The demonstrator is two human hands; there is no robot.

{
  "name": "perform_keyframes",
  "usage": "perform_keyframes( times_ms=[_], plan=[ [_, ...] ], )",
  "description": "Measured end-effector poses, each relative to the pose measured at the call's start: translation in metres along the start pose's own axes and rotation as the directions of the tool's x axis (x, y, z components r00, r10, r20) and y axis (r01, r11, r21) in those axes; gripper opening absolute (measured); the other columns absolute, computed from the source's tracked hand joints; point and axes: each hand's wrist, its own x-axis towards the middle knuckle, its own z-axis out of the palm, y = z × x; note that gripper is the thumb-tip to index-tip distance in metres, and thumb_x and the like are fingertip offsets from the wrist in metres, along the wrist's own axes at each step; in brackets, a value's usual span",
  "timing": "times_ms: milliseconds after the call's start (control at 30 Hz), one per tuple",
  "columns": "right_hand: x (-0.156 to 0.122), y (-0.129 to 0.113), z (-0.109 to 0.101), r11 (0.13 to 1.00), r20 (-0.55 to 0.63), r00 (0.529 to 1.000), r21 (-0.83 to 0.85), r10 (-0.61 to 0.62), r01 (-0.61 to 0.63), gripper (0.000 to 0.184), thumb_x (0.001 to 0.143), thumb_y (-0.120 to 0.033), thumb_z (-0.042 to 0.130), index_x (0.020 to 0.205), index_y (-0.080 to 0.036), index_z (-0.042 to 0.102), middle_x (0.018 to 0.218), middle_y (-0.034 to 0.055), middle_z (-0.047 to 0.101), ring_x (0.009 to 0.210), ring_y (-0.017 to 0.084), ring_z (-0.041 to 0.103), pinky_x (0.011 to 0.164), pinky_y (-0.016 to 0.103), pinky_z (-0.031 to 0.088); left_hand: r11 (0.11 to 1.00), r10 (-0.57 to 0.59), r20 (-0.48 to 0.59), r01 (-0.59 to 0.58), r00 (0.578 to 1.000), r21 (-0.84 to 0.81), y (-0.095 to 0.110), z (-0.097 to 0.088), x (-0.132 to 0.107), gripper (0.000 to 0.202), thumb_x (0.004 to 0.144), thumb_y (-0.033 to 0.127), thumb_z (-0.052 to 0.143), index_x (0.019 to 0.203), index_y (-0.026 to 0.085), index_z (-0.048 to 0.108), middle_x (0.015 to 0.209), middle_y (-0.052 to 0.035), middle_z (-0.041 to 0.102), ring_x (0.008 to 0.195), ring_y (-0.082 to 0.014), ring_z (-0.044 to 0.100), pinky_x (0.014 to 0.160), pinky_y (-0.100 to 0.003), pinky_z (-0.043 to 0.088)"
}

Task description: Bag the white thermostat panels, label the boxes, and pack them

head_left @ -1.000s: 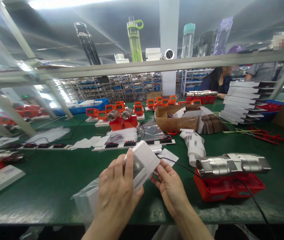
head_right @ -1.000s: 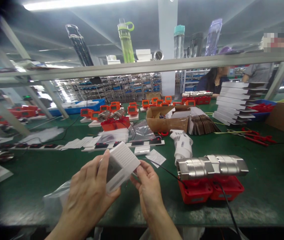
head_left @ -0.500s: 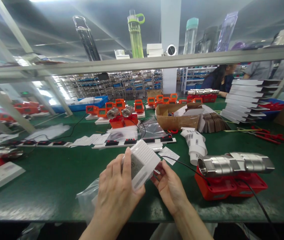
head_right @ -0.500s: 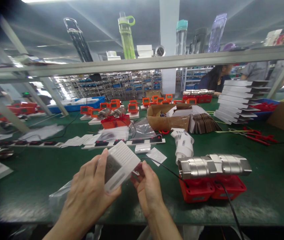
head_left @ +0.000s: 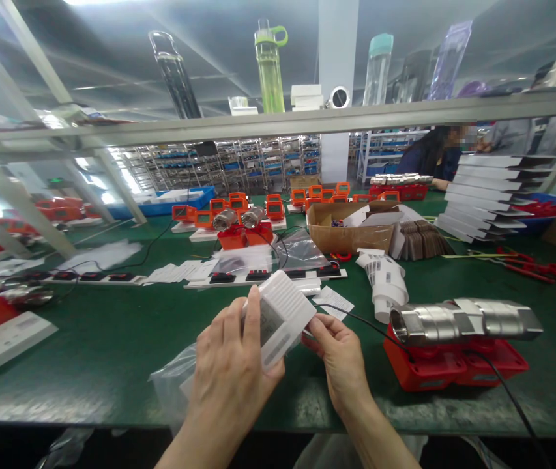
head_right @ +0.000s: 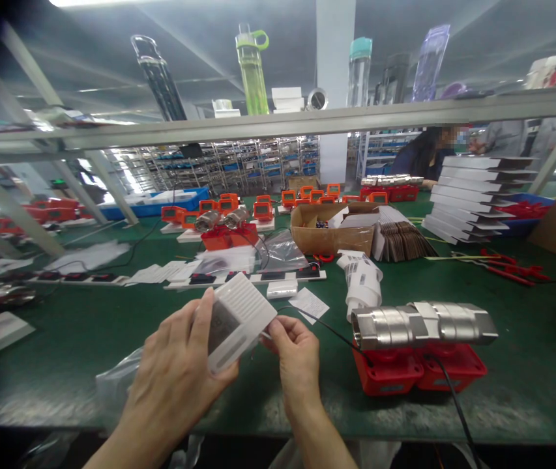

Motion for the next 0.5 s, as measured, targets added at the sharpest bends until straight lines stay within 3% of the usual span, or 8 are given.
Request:
perform_keyframes(
  times_ms=[200,500],
  plan=[
    [-0.0001,-0.0009,-0.0006,0.999,-0.026,1.000,0.039,-0.002,0.003,0.037,0.062,-0.037,0.084,0.087,-0.015,0.071,0.085,0.0034,0.072,0.076,0.012,0.063,0.072,0.023,0.049,1.000,0.003,0.000,-0.003,1.000,0.010,0.0021,-0.0002,0.0013,0.083,0.072,0.025,0.058,0.143,0.007,0.020,0.126,-0.0202,0.048,0.114,-0.0348,0.048,0.091,-0.047,0.045],
    [0.0061,0.0022,0.0022,0.978,0.031,0.993,0.172,0.116,-0.120,0.035,0.061,-0.033,0.085,0.088,-0.016,0.073,0.091,0.0048,0.072,0.080,0.013,0.065,0.076,0.024,0.054,0.997,-0.074,0.010,0.074,0.997,-0.004,0.0046,0.0013,0.0057,0.083,0.071,0.029,0.059,0.142,0.007,0.023,0.124,-0.0209,0.049,0.111,-0.0362,0.050,0.088,-0.049,0.047]
  ],
)
